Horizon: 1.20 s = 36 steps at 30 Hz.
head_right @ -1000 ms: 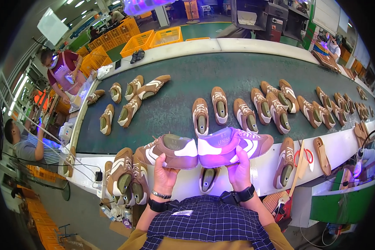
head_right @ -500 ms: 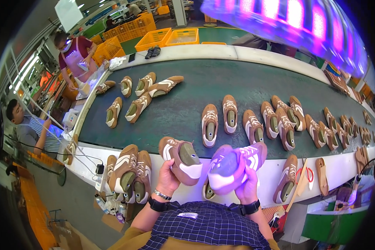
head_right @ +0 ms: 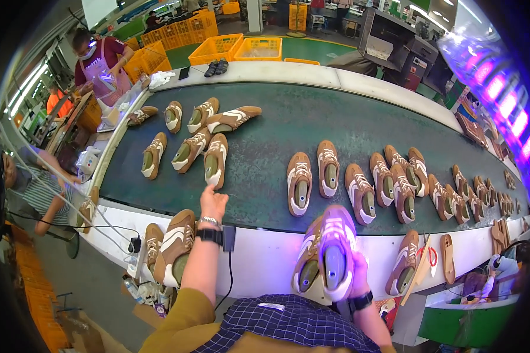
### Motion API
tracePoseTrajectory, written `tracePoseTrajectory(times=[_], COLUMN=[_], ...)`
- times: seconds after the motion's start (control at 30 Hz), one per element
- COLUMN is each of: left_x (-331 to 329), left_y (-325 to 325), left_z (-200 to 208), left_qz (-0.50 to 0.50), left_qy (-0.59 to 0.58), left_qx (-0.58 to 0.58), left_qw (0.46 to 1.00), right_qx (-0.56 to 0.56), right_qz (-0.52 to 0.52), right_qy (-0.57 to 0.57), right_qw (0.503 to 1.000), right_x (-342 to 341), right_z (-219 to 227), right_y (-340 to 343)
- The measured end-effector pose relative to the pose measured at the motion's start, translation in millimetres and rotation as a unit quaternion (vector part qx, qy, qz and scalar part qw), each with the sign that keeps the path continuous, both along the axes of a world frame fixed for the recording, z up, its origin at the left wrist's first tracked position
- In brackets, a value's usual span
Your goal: The recorder is inspecting shoes on a conveyor belt, checking their quality and alignment.
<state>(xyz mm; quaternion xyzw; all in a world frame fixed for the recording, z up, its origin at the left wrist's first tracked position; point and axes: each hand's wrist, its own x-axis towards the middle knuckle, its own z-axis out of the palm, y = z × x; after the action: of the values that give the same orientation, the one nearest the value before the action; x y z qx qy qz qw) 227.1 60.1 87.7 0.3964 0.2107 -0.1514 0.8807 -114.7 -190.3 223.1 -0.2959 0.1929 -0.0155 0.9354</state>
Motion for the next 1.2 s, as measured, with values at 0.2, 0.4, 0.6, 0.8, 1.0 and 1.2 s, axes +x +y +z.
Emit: tracePoseTrajectory(times=[0.2, 0.4, 0.6, 0.8, 1.0, 1.2], left_x=[-87.8, -121.4, -124.5, -115.9, -113.4, -121.4], left_y=[-10.6, -7.4, -5.3, -21.4, -40.3, -34.3], left_z=[7.7, 13.5, 7.0, -1.7, 10.6, 35.7], left_qz=[-0.148, -0.213, -0.207, -0.248, -0.28, -0.228], left_qy=[0.024, 0.036, 0.037, 0.039, 0.057, -0.016], left_qx=[-0.057, -0.075, -0.07, -0.069, -0.052, -0.334], left_qw=[0.987, 0.974, 0.975, 0.965, 0.957, 0.915], right_qx=[-0.049, -0.467, -0.724, -0.662, -0.344, -0.454], right_qz=[0.02, -0.147, -0.076, -0.035, 0.04, 0.054], right_qy=[-0.108, 0.156, 0.291, 0.287, 0.133, 0.011], right_qw=[0.993, 0.858, 0.621, 0.691, 0.929, 0.889], right_x=[199.0, 333.0, 266.7, 253.2, 201.7, 187.0], right_z=[12.9, -22.3, -117.4, -144.7, -85.7, -45.6], right_y=[-43.4, -54.7, -18.1, -28.9, 8.7, -22.7])
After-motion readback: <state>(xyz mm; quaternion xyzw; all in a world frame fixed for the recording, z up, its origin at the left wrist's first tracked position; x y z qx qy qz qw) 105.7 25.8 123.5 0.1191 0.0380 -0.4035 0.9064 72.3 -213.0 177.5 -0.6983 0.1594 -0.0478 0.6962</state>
